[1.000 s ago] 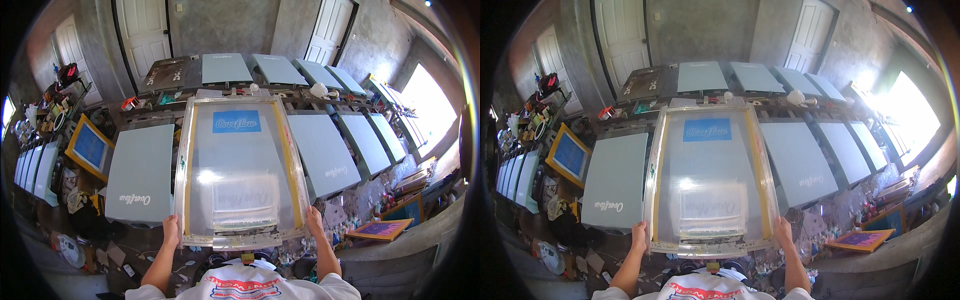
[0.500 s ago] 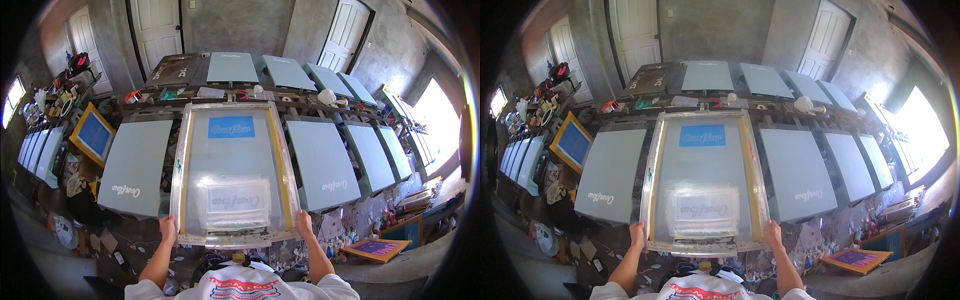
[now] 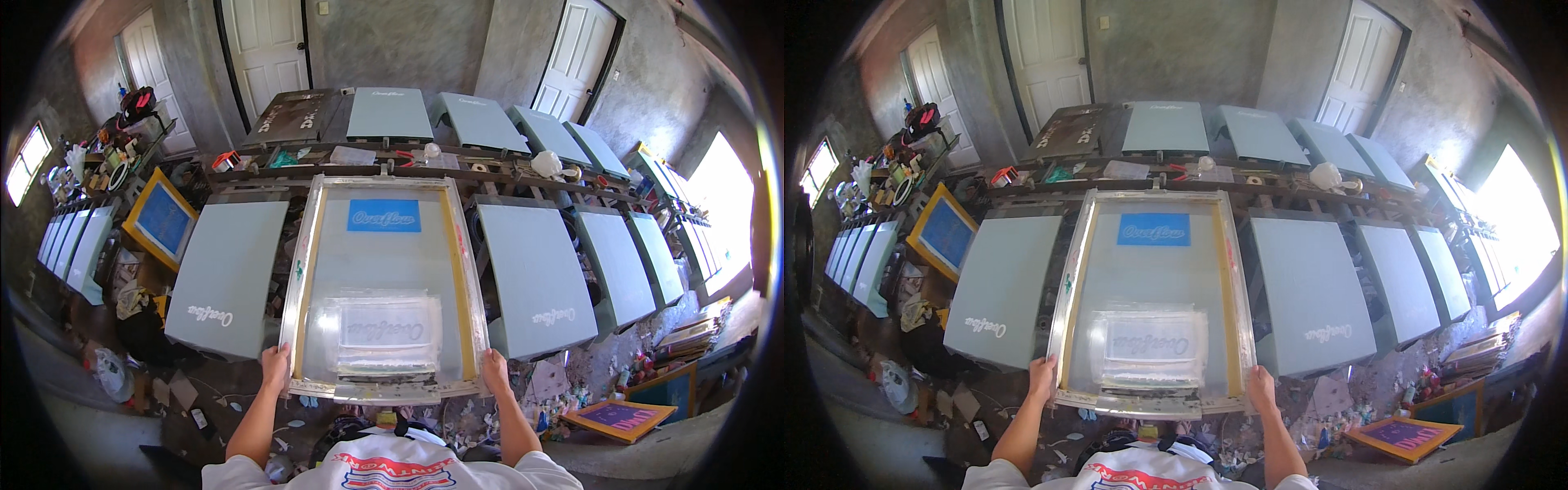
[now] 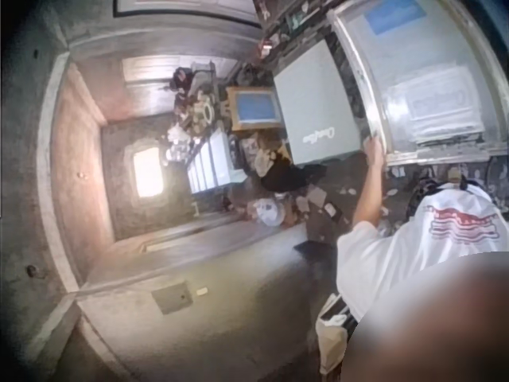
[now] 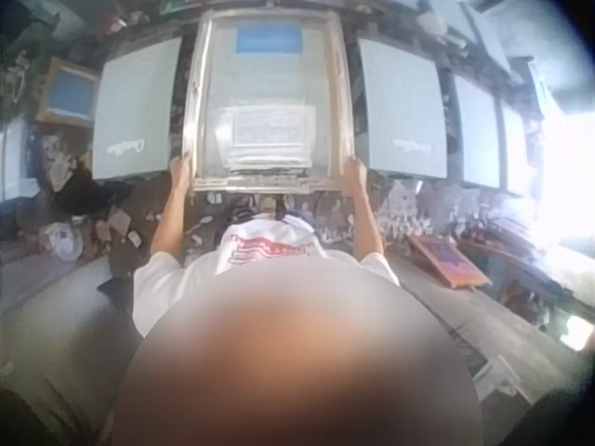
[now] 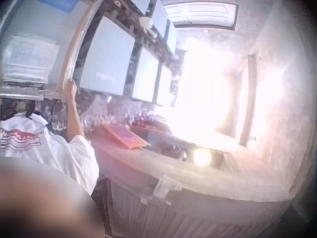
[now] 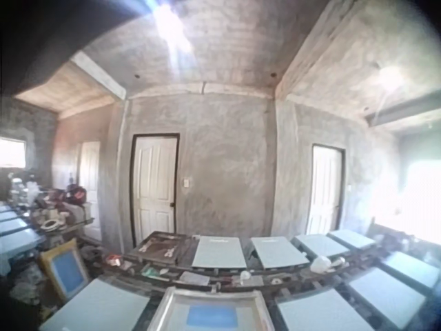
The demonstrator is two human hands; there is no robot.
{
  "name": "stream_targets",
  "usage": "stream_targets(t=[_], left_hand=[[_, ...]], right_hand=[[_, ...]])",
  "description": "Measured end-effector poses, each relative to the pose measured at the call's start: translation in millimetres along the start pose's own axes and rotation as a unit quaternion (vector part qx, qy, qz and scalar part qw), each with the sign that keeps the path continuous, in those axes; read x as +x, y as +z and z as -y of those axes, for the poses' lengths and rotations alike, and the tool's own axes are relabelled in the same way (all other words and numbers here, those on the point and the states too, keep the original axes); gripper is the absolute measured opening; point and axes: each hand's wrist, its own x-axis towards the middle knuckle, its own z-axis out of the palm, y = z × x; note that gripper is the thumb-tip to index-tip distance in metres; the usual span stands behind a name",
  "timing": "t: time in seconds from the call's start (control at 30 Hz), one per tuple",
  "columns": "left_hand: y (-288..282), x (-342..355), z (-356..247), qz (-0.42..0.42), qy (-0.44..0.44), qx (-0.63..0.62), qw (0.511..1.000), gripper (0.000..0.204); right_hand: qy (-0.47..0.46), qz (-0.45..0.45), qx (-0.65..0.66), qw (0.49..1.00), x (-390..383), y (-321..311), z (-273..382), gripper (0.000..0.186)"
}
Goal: The person carries a screen printing frame to a workbench and repeatedly uses a squeegee to pull white ink across the screen mesh. The person moves the frame along the bench and continues the same squeegee strokes on multiple sections of the screen.
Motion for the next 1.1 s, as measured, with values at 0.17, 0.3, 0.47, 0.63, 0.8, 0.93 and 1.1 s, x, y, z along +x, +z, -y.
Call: stream_targets(t=[0.17, 0.3, 0.47, 0.63, 0.8, 0.93, 1.1], left_hand=[[-6.4, 7.7, -5.4, 0.009, -0.016, 0.041, 0.999, 0.032], [-3.2, 14.0, 3.6, -0.002, -0.018, 0.063, 0.998, 0.034], [-4.4, 23.4, 17.1, 0.009, -0.002, 0.109, 0.994, 0.038], [-0.8, 17.1, 17.6, -0.021, 0.109, 0.208, 0.972, 0.037], [8.6, -20.8, -8.4, 0.007, 0.439, 0.280, 0.854, 0.048], [23.1, -78.2, -46.7, 0.338, 0.483, 0.345, 0.731, 0.059], [49.4, -117.1, -66.4, 0.328, 0.545, 0.426, 0.643, 0.046]], right_hand=[[0.015, 0.016, -0.003, 1.000, -0.5, 5.0, 5.4, 0.045], [0.012, 0.009, -0.008, 1.000, 6.4, 8.1, 0.6, 0.044], [0.003, 0.012, -0.023, 1.000, 15.7, 20.0, -13.2, 0.042], [-0.032, -0.044, -0.129, 0.990, 9.1, 24.3, 5.3, 0.033], [-0.393, -0.001, -0.132, 0.910, -43.1, 29.2, 73.3, 0.035], [-0.491, 0.224, -0.125, 0.833, -93.5, 34.4, 107.0, 0.045], [-0.474, 0.127, -0.168, 0.855, -95.1, 59.2, 111.2, 0.048]])
